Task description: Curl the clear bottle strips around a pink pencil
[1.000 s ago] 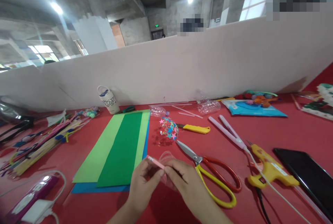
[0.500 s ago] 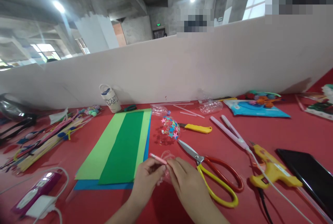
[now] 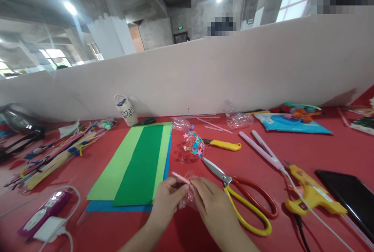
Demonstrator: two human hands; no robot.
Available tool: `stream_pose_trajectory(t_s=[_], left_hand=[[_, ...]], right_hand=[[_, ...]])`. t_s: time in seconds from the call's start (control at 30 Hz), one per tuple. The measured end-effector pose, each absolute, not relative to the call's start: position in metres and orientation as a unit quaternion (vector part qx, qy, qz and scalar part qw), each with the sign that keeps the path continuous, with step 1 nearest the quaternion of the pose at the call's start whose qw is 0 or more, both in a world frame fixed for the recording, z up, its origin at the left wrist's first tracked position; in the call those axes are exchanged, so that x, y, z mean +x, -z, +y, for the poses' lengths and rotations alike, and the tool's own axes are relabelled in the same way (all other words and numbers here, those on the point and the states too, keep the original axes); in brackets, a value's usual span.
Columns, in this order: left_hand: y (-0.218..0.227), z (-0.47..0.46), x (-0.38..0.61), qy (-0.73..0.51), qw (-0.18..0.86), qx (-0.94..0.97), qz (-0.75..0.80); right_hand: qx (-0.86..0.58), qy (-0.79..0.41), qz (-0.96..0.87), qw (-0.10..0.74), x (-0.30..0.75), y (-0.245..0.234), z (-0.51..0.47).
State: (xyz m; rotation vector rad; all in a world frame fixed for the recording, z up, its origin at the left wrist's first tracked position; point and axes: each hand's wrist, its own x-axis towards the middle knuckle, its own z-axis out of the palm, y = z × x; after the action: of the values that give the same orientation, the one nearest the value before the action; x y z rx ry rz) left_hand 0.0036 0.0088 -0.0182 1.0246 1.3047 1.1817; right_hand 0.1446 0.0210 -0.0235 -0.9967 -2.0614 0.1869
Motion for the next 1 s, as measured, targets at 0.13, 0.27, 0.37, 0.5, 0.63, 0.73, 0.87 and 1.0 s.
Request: stream_pose_trajectory(t_s=[0.13,0.27,0.37,0.5,0.63,0.73,0.87,1.0], left_hand=[[0.0189,0.0091,0.0028,-0.495,0.525,0.432,0.541],[0.0177,0.009,0.0026,-0.486,0.524,0.438,0.546],[0.0147,0.0085,0.002,-0.466,0.534,0.446,0.546],[0.0109,0.0081,0.0015,-0.452,0.546,0.455,0.538],[0.0111,0.0083,0.0021,-0.456,0.543,0.452,0.541],[0.0129,0.008,0.0033,-0.459,0.54,0.45,0.543],[0.0141,0.0075,0.0044,-0.465,0.537,0.45,0.541],[0.0146,0.0076,0.0043,-0.475,0.532,0.452,0.535]], right_hand=[[-0.4,-0.067,-0.82,0.404,0.1449,0.0245,0.0211],[-0.397,-0.069,-0.819,0.407,0.1452,0.0236,0.0211],[-0.39,-0.068,-0.82,0.413,0.1451,0.0228,0.0208],[-0.381,-0.055,-0.824,0.416,0.1449,0.0226,0.0206],[-0.371,-0.024,-0.83,0.417,0.1458,0.0232,0.0214],[-0.365,-0.015,-0.832,0.418,0.1457,0.0226,0.0219],[-0.378,-0.026,-0.827,0.415,0.145,0.0214,0.0218],[-0.393,-0.065,-0.821,0.41,0.1449,0.0224,0.0217]])
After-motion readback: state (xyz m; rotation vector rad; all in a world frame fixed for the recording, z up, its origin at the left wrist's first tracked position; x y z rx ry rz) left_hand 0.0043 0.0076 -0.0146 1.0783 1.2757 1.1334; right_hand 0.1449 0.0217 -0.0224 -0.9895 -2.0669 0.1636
